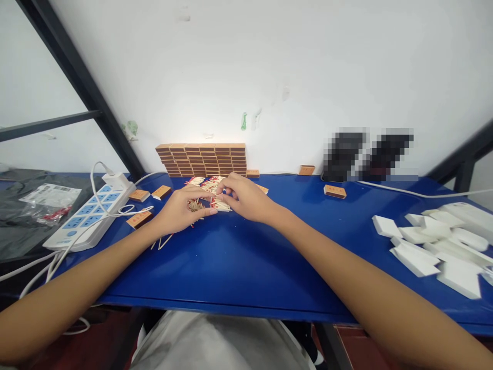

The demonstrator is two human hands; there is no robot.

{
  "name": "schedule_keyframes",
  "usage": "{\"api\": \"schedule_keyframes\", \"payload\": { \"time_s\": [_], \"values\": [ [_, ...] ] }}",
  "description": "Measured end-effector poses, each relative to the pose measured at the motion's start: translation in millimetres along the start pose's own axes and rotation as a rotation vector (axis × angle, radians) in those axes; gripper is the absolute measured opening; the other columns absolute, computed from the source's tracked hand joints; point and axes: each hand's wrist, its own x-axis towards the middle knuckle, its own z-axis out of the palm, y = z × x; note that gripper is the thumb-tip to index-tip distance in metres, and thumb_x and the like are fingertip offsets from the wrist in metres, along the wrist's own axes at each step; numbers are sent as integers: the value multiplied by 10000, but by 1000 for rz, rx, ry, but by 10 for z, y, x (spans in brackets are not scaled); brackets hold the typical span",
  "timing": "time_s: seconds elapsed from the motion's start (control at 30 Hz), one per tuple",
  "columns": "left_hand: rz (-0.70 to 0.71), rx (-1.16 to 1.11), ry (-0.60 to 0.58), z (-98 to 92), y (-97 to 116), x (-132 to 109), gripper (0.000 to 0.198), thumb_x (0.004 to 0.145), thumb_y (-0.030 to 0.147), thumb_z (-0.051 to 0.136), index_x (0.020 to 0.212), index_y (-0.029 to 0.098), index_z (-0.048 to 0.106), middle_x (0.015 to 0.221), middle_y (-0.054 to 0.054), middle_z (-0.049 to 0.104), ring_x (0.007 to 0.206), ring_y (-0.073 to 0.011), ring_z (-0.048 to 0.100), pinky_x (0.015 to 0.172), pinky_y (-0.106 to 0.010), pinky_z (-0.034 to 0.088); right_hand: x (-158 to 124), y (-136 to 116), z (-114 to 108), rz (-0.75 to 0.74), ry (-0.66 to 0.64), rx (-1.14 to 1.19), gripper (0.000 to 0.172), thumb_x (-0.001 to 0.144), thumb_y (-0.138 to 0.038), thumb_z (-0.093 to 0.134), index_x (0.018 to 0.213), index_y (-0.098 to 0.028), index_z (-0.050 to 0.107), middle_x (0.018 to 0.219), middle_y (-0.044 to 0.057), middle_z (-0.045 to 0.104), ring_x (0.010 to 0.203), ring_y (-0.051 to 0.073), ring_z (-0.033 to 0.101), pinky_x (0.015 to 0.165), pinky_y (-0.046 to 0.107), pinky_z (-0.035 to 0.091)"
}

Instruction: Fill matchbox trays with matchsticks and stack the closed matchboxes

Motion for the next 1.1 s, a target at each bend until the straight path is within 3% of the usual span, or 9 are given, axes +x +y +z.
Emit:
{"api": "schedule_keyframes", "payload": {
  "time_s": [0.43, 0.67, 0.87, 1.1],
  "values": [
    [-3, -16, -14, -11, 54, -3, 305, 876, 436, 797, 1125, 261, 787, 1079, -42, 801, 953, -243, 712, 831, -366, 537, -25, -72, 8, 81, -124, -112, 155, 992, -303, 570, 910, -195, 645, 942, 49, 574, 793, 166, 536, 712, 286, 395],
    [0, 2, 15, -1, 31, -2, 282, 871, 420, 805, 1095, 249, 795, 1090, -44, 803, 979, -242, 718, 855, -363, 547, -23, -40, -13, 137, -102, -177, 140, 973, -281, 585, 908, -183, 661, 957, 63, 584, 792, 171, 540, 714, 300, 396],
    [-1, 35, 31, 1, -18, -7, 288, 875, 447, 797, 1110, 281, 798, 1103, -30, 805, 999, -248, 723, 857, -369, 554, -14, -24, -17, 92, -79, -93, 170, 981, -311, 594, 927, -188, 697, 913, 55, 565, 786, 173, 533, 725, 301, 413],
    [17, 68, -37, 11, -4, -13, 299, 900, 450, 774, 1132, 261, 789, 1071, -41, 802, 950, -243, 712, 849, -375, 531, -2, -28, -70, 109, -128, -110, 146, 963, -253, 595, 923, -182, 715, 883, 44, 576, 750, 157, 524, 713, 288, 394]
  ]
}}
